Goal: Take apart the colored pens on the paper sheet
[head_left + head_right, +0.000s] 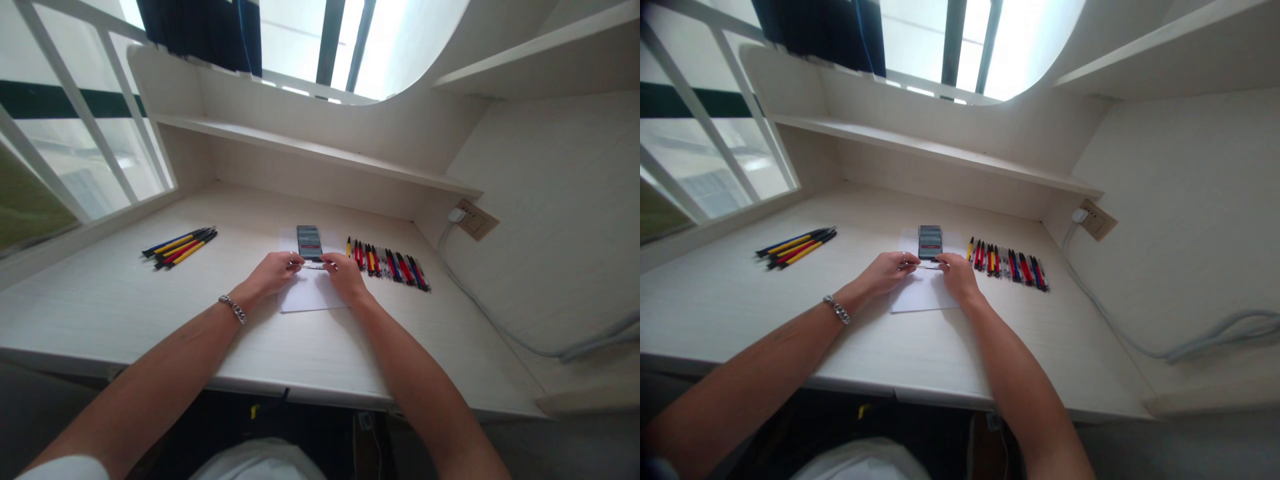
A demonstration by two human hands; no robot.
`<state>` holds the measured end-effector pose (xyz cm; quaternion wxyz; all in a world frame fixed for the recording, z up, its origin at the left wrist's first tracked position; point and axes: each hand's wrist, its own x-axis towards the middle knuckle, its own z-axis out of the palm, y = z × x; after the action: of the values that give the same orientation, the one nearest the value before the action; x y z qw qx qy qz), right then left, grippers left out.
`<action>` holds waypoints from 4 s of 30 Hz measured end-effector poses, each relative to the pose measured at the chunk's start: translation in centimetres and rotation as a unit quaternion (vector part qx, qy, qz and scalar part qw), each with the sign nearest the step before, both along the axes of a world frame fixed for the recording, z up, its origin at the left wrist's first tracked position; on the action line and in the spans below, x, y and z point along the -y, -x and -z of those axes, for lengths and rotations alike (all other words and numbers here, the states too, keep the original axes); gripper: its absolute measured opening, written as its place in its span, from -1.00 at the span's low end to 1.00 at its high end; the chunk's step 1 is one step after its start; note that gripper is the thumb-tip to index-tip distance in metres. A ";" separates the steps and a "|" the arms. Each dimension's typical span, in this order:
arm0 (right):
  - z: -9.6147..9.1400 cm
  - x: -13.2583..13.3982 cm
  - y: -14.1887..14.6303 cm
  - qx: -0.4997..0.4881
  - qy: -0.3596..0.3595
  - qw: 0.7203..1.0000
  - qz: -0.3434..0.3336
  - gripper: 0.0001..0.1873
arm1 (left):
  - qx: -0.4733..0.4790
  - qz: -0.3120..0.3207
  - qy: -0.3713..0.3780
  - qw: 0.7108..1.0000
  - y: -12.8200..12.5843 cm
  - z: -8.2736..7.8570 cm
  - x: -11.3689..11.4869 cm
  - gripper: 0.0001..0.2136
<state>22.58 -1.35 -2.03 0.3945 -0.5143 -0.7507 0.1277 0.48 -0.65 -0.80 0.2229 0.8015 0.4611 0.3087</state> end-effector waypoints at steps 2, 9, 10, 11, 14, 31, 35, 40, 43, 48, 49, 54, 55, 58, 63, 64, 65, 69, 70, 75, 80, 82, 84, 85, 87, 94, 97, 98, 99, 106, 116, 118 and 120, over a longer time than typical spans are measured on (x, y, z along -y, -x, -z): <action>-0.2 0.2 0.0 -0.032 -0.001 0.999 -0.015 -0.78 | 0.015 0.012 -0.002 1.000 -0.1 0.2 0.1 -0.75; -0.9 1.0 0.7 0.000 0.029 0.997 -0.070 -0.86 | 0.046 0.051 0.001 0.998 -0.6 0.2 0.4 -0.75; -1.2 1.0 0.5 0.009 0.029 0.998 -0.061 -0.85 | 0.043 0.042 -0.002 0.998 -0.5 0.0 0.4 -0.75; -1.5 1.0 0.1 0.017 0.033 0.998 -0.052 -0.84 | 0.038 0.031 -0.006 0.999 -0.4 -0.1 0.4 -0.74; -2.2 1.0 -1.2 0.043 0.076 0.996 -0.037 -0.84 | 0.009 0.014 -0.016 1.000 -0.1 -0.4 0.4 -0.77; -2.9 0.7 -4.6 0.149 0.156 0.975 0.054 -0.78 | -0.068 -0.012 0.003 0.998 0.7 0.1 -0.5 -0.75; -2.9 1.0 -4.3 0.151 0.174 0.972 0.040 -0.84 | -0.060 -0.052 0.018 0.997 1.0 0.2 -0.8 -0.75; -2.5 1.5 -3.0 0.182 0.184 0.966 0.006 -0.81 | -0.056 -0.051 0.011 0.997 0.6 0.3 -0.7 -0.76; -2.4 1.6 -2.4 0.206 0.171 0.963 0.003 -0.88 | -0.046 -0.034 0.004 0.998 0.4 0.0 -0.3 -0.76; -2.5 1.9 -1.8 0.143 0.129 0.981 -0.001 -0.91 | -0.018 0.040 0.007 0.999 0.0 -0.4 0.4 -0.69; -2.6 2.0 -1.6 0.111 0.117 0.987 -0.007 -0.91 | -0.009 0.062 0.015 0.998 -0.1 -0.4 0.5 -0.67; -2.6 2.1 -0.6 -0.038 0.074 0.995 -0.058 -0.82 | 0.021 0.111 0.025 0.993 -0.7 0.2 0.6 -0.71; -2.5 2.0 -0.5 -0.046 0.071 0.995 -0.056 -0.80 | 0.023 0.101 0.022 0.994 -0.7 0.2 0.6 -0.73; -1.7 1.4 -0.7 0.010 0.068 0.998 -0.015 -0.82 | 0.044 0.067 0.025 0.996 -0.7 0.1 0.5 -0.76; -0.8 0.7 -0.9 0.143 0.091 0.985 0.041 -0.82 | 0.087 0.063 0.037 0.994 -0.5 0.0 0.3 -0.81; -0.7 0.7 -0.8 0.155 0.096 0.982 0.042 -0.81 | 0.090 0.066 0.037 0.993 -0.6 0.1 0.3 -0.81; -0.7 0.6 -0.6 0.165 0.100 0.980 0.043 -0.81 | 0.091 0.068 0.035 0.993 -0.6 0.1 0.3 -0.82; -0.4 0.5 -0.1 0.183 0.106 0.977 0.040 -0.82 | 0.089 0.065 0.027 0.994 -0.6 0.1 0.3 -0.82; -0.4 0.5 0.0 0.176 0.103 0.978 0.036 -0.82 | 0.088 0.064 0.026 0.994 -0.6 0.0 0.3 -0.82; -1.2 0.6 -0.6 0.056 0.082 0.995 0.029 -0.86 | 0.084 0.064 0.021 0.994 -0.6 -0.2 0.4 -0.83; -2.2 0.9 -1.2 -0.048 0.069 0.996 0.008 -0.79 | 0.081 0.069 0.024 0.994 -0.7 0.1 0.5 -0.81; -2.4 1.1 -1.1 -0.111 0.078 0.991 -0.006 -0.82 | 0.082 0.074 0.025 0.994 -0.7 0.3 0.4 -0.80; -2.4 1.2 -0.8 -0.182 0.090 0.979 -0.029 -0.83 | 0.079 0.080 0.024 0.993 -0.7 0.4 0.4 -0.80; -2.4 1.3 -0.6 -0.207 0.091 0.973 -0.038 -0.81 | 0.076 0.082 0.025 0.993 -0.7 0.5 0.4 -0.80; -2.4 1.4 -0.2 -0.226 0.080 0.970 -0.048 -0.78 | 0.070 0.084 0.028 0.994 -0.7 0.4 0.5 -0.80; -2.5 2.0 0.5 -0.191 0.050 0.979 -0.048 -0.80 | 0.064 0.083 0.038 0.994 -0.8 0.4 0.6 -0.76; -2.3 2.0 0.6 -0.187 0.068 0.978 -0.062 -0.82 | 0.062 0.086 0.037 0.994 -0.8 0.6 0.6 -0.77; -2.3 1.9 0.6 -0.186 0.075 0.977 -0.067 -0.83 | 0.061 0.088 0.036 0.994 -0.8 0.6 0.6 -0.77; -2.2 1.9 0.6 -0.186 0.081 0.977 -0.072 -0.82 | 0.060 0.090 0.036 0.993 -0.8 0.7 0.5 -0.77; -1.7 0.8 -1.2 -0.029 0.057 0.998 0.002 -0.85 | 0.092 0.075 0.044 0.992 -0.7 0.1 0.5 -0.78; -0.5 -1.0 -2.2 0.205 0.130 0.963 0.117 -0.84 | 0.098 0.041 0.021 0.994 -0.6 -0.5 0.6 -0.80; -0.7 -0.9 -1.8 0.222 0.148 0.957 0.117 -0.83 | 0.099 0.039 0.023 0.994 -0.6 -0.4 0.5 -0.81; -0.9 -0.6 -1.6 0.221 0.157 0.956 0.113 -0.83 | 0.097 0.035 0.025 0.994 -0.5 -0.2 0.3 -0.81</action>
<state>24.15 -0.71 -1.11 0.1452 -0.6666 -0.7266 0.0819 0.95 -0.95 -0.58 0.2970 0.7777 0.4168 0.3650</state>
